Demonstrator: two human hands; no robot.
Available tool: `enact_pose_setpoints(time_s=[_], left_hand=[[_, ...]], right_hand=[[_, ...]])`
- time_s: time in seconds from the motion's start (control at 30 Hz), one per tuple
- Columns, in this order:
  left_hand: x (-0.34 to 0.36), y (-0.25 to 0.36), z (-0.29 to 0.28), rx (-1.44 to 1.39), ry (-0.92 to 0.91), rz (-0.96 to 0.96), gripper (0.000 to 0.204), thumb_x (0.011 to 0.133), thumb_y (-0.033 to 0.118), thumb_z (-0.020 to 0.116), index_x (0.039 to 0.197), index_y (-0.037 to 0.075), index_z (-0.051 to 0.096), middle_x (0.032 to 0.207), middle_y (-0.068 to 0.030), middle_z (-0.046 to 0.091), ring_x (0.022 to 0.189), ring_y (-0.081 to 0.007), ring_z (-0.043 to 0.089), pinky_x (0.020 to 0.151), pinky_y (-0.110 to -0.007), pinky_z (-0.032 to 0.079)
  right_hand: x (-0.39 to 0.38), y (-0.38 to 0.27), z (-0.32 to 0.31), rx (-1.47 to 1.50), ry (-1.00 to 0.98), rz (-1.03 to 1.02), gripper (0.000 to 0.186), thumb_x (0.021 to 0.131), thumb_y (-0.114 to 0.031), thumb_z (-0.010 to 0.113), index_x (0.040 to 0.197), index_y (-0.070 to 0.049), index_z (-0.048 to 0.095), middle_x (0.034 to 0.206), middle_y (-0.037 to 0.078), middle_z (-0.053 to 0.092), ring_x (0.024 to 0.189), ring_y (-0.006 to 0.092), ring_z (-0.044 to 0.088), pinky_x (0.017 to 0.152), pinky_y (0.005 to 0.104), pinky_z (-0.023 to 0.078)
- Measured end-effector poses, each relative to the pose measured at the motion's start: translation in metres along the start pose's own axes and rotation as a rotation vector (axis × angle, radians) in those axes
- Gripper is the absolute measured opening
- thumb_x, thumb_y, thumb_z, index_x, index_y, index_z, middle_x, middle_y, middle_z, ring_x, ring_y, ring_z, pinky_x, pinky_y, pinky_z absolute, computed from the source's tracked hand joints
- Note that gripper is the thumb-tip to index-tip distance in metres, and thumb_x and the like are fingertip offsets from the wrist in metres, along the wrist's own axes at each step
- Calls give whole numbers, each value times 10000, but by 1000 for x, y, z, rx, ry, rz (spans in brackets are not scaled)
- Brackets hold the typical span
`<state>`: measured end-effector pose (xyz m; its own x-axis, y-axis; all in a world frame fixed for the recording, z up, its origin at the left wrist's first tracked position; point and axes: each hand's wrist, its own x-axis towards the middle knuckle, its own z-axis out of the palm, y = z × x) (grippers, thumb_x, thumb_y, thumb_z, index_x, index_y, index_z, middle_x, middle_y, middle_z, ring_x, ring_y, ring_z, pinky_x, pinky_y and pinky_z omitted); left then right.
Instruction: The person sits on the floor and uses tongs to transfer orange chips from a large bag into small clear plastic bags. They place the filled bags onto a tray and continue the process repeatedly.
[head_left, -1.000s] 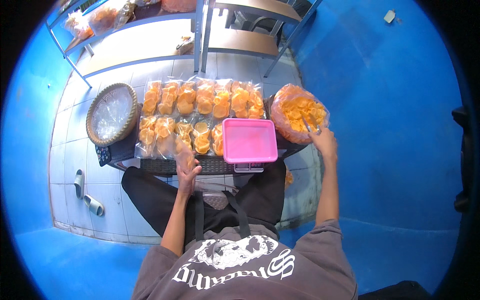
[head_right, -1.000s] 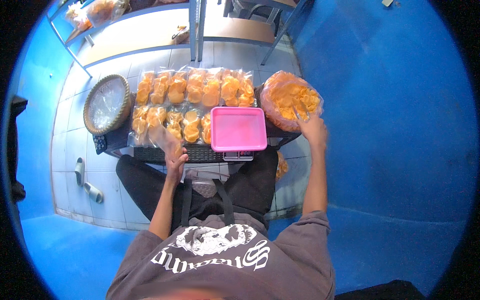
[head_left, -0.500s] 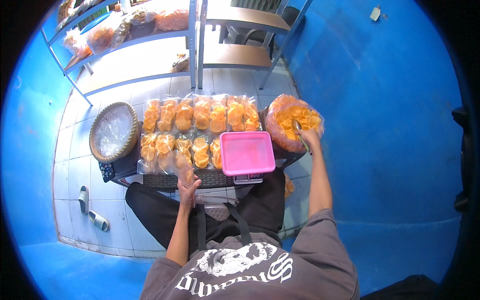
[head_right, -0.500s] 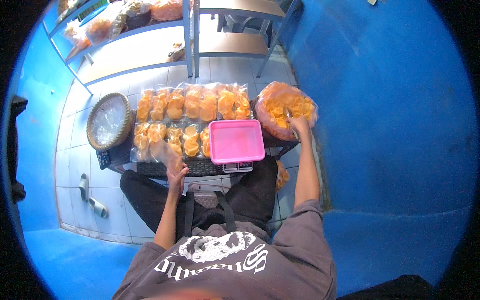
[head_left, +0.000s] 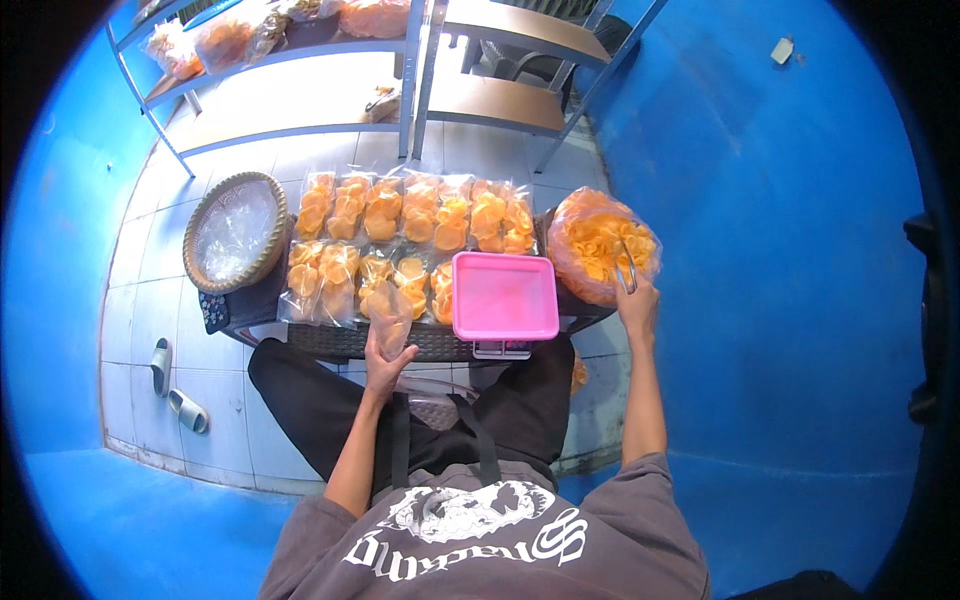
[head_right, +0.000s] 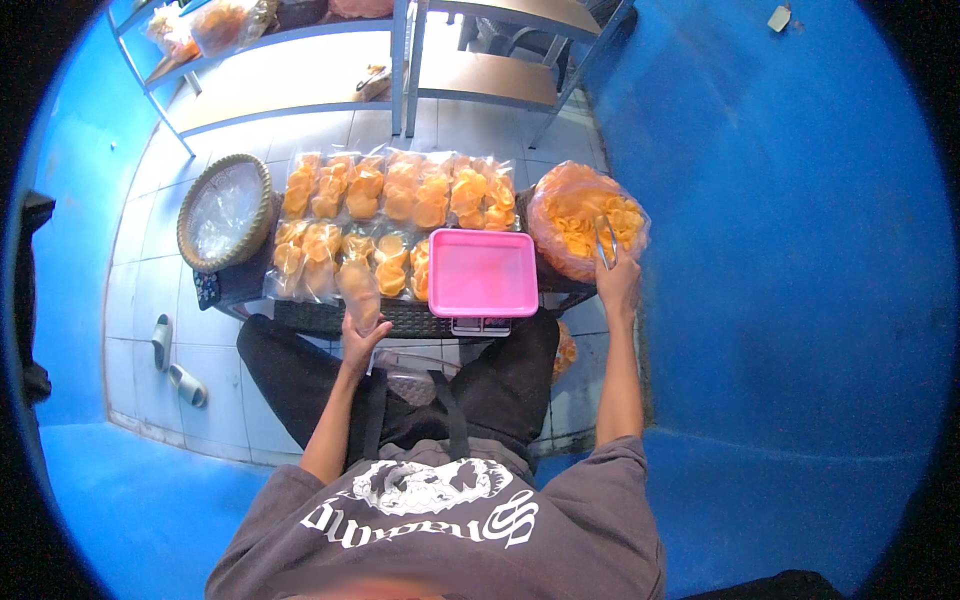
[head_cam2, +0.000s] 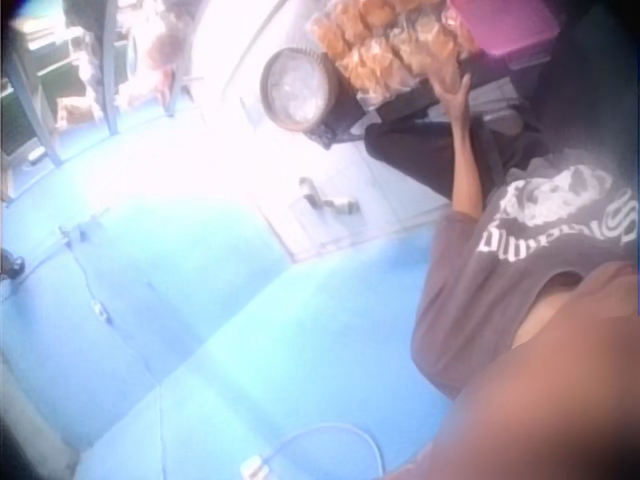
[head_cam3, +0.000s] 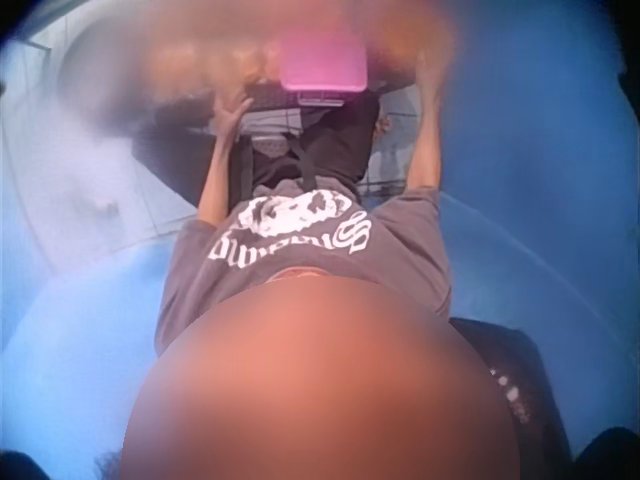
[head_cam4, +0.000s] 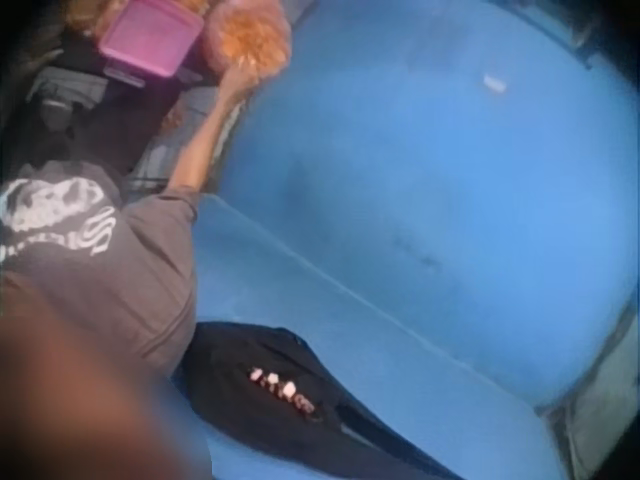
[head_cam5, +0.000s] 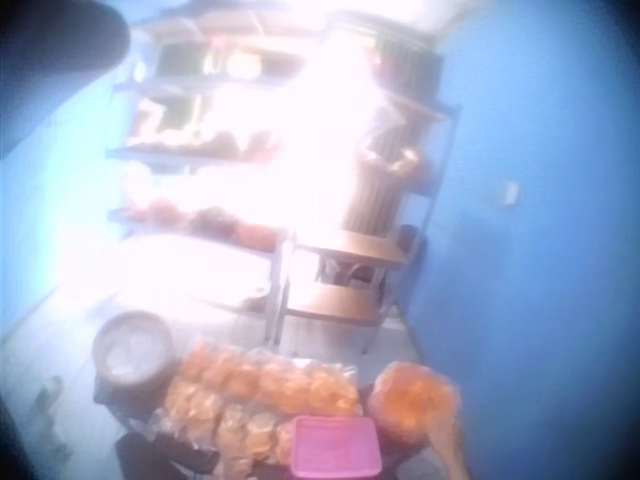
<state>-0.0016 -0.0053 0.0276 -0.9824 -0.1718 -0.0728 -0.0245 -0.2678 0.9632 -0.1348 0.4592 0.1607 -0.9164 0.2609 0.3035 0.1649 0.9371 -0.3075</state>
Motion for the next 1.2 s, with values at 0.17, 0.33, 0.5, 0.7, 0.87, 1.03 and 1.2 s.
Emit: enact_pose_setpoints(time_s=[0.17, 0.33, 0.5, 0.7, 0.87, 1.03, 1.2], left_hand=[[-2, 5, 1, 16, 4, -36, 675, 783, 130, 888, 1350, 48, 531, 1228, -52, 583, 1051, -145, 582, 926, -302, 500], [0, 3, -1, 16, 3, -7, 658, 794, 115, 870, 1350, 45, 526, 1247, -61, 583, 1063, -160, 588, 941, -311, 502], [1, 3, 0, 39, -14, 7, 652, 802, 107, 864, 1348, 33, 516, 1271, -76, 586, 1142, -176, 591, 995, -323, 487], [-3, 11, 6, 16, -21, 84, 643, 802, 87, 863, 1333, 18, 507, 1273, -84, 588, 1192, -173, 581, 1056, -321, 455], [-1, 8, 6, 105, -27, 148, 683, 750, 76, 878, 1323, 23, 510, 1258, -82, 558, 1206, -198, 565, 1055, -329, 452], [0, 8, 6, 438, 41, 270, 707, 696, 96, 886, 1299, 15, 526, 1227, -124, 522, 1187, -277, 556, 1040, -369, 454], [1, 13, 8, 519, 113, 315, 658, 691, 96, 874, 1252, 24, 537, 1218, -139, 522, 1191, -312, 544, 1054, -400, 443]], right_hand=[[-8, -6, -3, -137, -117, -6, 463, 807, -347, 801, 1192, -107, 708, 916, 234, 737, 891, 433, 721, 759, 527, 561], [-5, -16, -8, -158, -163, 54, 476, 796, -366, 783, 1201, -126, 716, 966, 240, 742, 919, 447, 717, 789, 536, 571], [3, -26, -13, -277, -222, -7, 432, 831, -359, 723, 1167, -88, 725, 979, 244, 742, 934, 457, 713, 816, 547, 572], [11, -26, -4, -234, -151, 85, 384, 842, -357, 716, 1102, -77, 753, 977, 250, 741, 927, 457, 712, 825, 541, 570], [13, -5, 6, 48, -47, 129, 390, 805, -353, 799, 1058, -56, 780, 828, 188, 735, 735, 333, 720, 726, 464, 571], [5, 1, -5, 502, -208, 420, 351, 834, -313, 843, 1032, -28, 794, 672, 15, 614, 558, 114, 578, 527, 302, 490], [-28, -44, -49, 717, -409, 383, 325, 891, -266, 802, 1128, -44, 776, 673, -31, 594, 502, 73, 528, 457, 264, 422]])
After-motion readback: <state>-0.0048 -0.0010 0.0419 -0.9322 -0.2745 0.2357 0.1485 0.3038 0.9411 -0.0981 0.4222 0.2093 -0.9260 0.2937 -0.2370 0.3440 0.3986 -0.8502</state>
